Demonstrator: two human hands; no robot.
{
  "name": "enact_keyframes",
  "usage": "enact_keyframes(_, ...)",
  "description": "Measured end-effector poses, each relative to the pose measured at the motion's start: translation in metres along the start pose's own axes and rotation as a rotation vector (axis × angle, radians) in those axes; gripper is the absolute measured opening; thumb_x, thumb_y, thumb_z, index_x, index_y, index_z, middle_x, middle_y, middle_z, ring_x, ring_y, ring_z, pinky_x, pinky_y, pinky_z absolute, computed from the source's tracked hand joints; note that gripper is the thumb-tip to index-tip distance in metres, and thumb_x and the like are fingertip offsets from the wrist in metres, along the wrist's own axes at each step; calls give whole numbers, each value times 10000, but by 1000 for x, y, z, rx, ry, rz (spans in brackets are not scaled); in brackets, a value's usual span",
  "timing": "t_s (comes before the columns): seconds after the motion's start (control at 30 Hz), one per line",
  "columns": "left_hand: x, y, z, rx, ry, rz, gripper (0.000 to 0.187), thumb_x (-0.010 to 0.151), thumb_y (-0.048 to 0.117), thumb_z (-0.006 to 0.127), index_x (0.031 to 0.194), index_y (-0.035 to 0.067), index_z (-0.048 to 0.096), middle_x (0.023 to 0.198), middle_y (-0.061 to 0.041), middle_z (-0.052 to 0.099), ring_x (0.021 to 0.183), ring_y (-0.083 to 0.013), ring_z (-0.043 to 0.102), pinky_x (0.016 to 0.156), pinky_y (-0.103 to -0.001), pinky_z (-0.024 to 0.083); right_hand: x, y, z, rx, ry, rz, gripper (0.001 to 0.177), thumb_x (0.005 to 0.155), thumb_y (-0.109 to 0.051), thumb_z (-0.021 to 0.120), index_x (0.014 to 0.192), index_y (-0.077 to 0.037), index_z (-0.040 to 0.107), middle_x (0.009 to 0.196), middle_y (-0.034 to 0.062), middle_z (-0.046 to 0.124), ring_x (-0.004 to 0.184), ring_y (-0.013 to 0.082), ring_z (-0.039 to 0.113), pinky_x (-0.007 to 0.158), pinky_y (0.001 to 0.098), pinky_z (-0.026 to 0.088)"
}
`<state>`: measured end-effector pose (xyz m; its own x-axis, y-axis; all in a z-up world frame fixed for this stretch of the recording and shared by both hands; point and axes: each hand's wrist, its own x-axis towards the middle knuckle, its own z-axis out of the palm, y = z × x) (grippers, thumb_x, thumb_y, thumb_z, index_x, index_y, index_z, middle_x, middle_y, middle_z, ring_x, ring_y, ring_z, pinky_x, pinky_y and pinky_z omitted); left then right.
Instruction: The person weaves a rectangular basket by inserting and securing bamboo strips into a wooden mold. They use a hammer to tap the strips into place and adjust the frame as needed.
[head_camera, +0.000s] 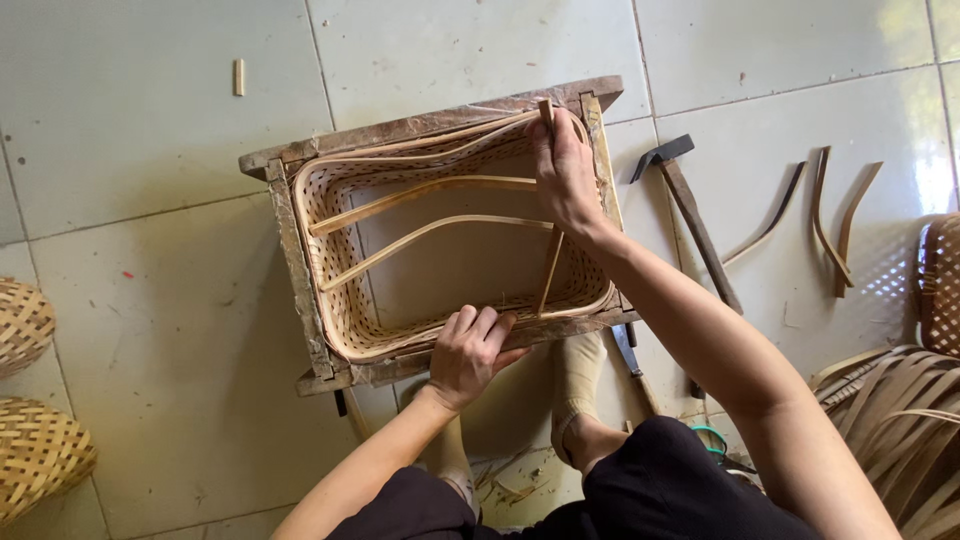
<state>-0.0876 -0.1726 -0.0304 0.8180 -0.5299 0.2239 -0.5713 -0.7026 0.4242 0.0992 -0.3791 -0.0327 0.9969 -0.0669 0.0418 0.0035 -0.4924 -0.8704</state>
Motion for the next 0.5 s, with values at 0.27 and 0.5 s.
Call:
enact_keyframes(0.27, 28, -25, 11, -22, -119, 42, 765, 720, 723, 719, 1009, 15, 705, 1091, -181, 628, 1031, -341, 576, 899, -502, 494, 7, 29, 21, -51, -65, 74, 182, 1086, -183, 475, 1037, -31, 562, 669, 128, 594, 539, 221, 556, 496, 406, 460)
enact_keyframes(0.5, 155, -135, 19, 105, 251, 10, 489, 699, 219, 873, 1148, 105, 716, 1309, -125, 618, 1294, -353, 535, 1130, -653, 404, 3, 51, 40, -194, -17, -78, 175, 1075, -125, 501, 989, 17, 553, 739, 246, 628, 619, 387, 631, 541, 471, 484)
